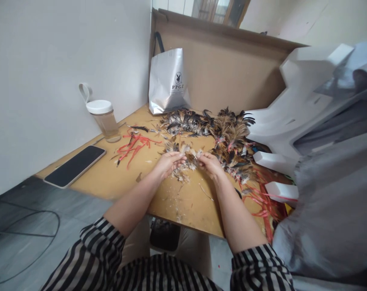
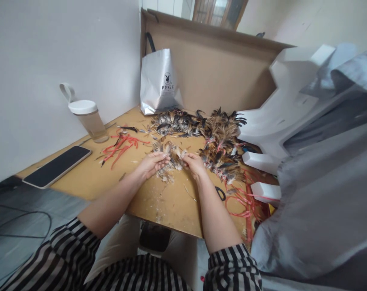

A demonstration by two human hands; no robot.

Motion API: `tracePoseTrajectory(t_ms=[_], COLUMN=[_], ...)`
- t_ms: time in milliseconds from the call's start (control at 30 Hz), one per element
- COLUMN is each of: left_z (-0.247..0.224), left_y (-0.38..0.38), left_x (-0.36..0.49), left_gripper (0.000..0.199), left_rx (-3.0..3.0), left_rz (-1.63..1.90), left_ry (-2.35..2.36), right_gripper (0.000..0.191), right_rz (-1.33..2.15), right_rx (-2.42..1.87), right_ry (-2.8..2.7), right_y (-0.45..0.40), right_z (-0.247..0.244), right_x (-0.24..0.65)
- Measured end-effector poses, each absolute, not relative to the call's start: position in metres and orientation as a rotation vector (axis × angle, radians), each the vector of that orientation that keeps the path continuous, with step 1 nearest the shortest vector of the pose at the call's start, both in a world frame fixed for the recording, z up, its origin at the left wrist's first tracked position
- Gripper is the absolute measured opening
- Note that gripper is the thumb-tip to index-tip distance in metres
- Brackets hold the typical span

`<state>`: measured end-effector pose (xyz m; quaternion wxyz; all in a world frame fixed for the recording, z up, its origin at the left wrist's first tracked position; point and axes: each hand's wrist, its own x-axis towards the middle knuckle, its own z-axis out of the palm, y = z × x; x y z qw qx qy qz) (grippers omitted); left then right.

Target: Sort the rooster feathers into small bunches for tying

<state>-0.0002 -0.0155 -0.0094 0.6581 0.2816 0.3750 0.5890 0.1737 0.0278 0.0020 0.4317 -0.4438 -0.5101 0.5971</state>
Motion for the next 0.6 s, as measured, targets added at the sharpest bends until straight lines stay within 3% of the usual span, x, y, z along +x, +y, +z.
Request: tracePoseTrajectory(t_ms=[233, 600], left_z=[-0.010, -0.011], left_y=[-0.018, -0.017], left_x=[0.003, 0.004], left_gripper=[0.015, 0.010], left_rx=[0.708, 0.704], left_rz=[1.284, 1.246], left_ry=[0.827, 0.792], right_gripper=[0.031, 0.027], right_rz=[1.550, 1.366], right_rx=[-0.897, -0.954], right_ry=[-1.249, -1.284], right_y=[0.010, 0.006], right_z=[0.008, 0.001], right_x=[0.152, 0.140])
